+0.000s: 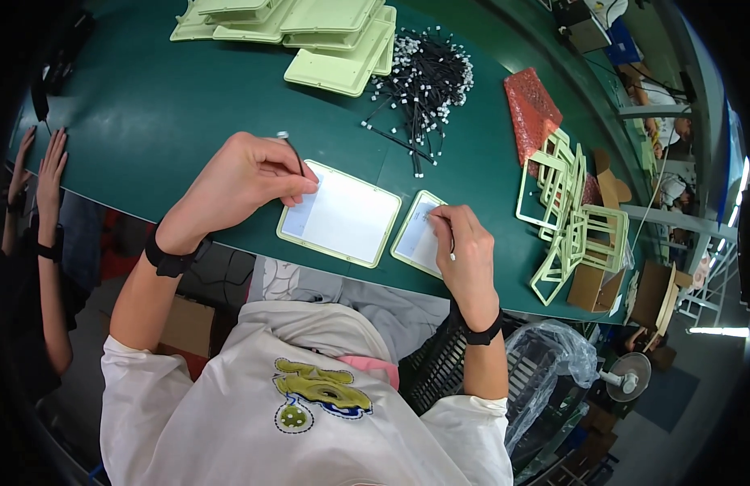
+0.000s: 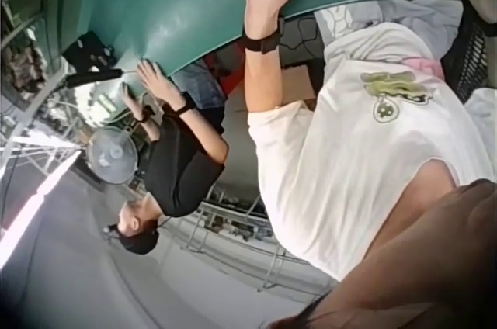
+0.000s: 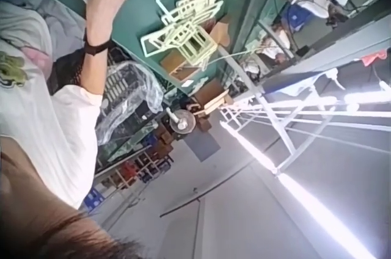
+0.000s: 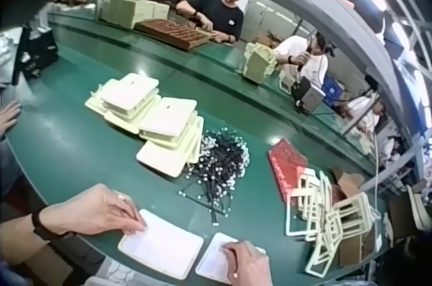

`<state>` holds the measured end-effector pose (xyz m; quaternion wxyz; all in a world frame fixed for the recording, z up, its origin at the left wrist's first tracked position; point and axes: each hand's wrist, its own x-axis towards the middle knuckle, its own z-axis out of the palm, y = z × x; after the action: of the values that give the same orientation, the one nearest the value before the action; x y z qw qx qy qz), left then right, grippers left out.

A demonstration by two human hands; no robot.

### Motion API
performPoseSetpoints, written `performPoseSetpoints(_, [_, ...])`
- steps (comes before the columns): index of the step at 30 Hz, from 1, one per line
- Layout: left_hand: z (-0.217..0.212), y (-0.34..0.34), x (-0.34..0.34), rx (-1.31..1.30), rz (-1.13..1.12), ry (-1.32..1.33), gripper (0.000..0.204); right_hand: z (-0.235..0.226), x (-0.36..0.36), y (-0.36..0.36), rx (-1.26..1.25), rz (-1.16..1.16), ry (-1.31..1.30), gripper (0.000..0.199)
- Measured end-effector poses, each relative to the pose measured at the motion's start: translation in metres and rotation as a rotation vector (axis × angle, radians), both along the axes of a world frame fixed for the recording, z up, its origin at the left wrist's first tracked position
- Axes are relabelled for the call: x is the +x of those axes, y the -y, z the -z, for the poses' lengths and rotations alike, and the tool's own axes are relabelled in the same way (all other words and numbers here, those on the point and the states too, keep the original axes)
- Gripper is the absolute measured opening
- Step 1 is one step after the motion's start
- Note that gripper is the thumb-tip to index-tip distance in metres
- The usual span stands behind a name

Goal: The person places frames on the table, inserts white panels into them, and attaches wires to the panels. After pressing covers onto the back of the assemblies, the person retrieves bubble wrap from a box and wraps the completed units.

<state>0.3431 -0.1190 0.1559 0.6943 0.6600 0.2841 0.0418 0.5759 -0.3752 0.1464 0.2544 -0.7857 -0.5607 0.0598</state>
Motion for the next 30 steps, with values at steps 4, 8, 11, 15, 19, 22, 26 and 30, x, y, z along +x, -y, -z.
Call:
performPoseSetpoints(4, [0.002, 0.002, -0.001, -0.045, -0.018, 0.003, 0.017, 0.002, -0.001, -0.001, 0.008, 0.000, 0.002, 0.009])
performPoseSetpoints(8, [0.007, -0.001, -0.004, -0.015, 0.046, 0.082, 0.018, 0.001, -0.003, 0.000, -0.003, -0.028, 0.045, 0.012])
performPoseSetpoints(11, [0.008, -0.003, -0.006, 0.047, 0.084, 0.092, 0.019, 0.000, -0.001, 0.000, -0.016, -0.058, 0.050, 0.013])
performPoseSetpoints(15, [0.000, -0.003, -0.008, 0.087, 0.083, 0.026, 0.014, 0.000, -0.002, -0.001, -0.010, -0.074, 0.047, 0.014])
performPoseSetpoints(19, [-0.011, -0.001, -0.003, 0.153, 0.027, -0.044, 0.011, 0.000, -0.003, -0.001, 0.010, -0.079, 0.073, 0.015])
performPoseSetpoints(22, [-0.014, -0.002, -0.002, 0.303, 0.029, -0.031, 0.011, -0.003, -0.004, 0.003, -0.031, -0.034, 0.075, 0.016])
performPoseSetpoints(26, [-0.005, 0.003, 0.003, 0.539, 0.104, 0.078, 0.009, -0.005, -0.003, 0.001, -0.069, 0.013, 0.010, 0.017])
performPoseSetpoints(30, [0.002, 0.007, 0.008, 0.608, 0.135, 0.138, 0.007, -0.006, -0.003, -0.003, -0.074, -0.011, 0.064, 0.016])
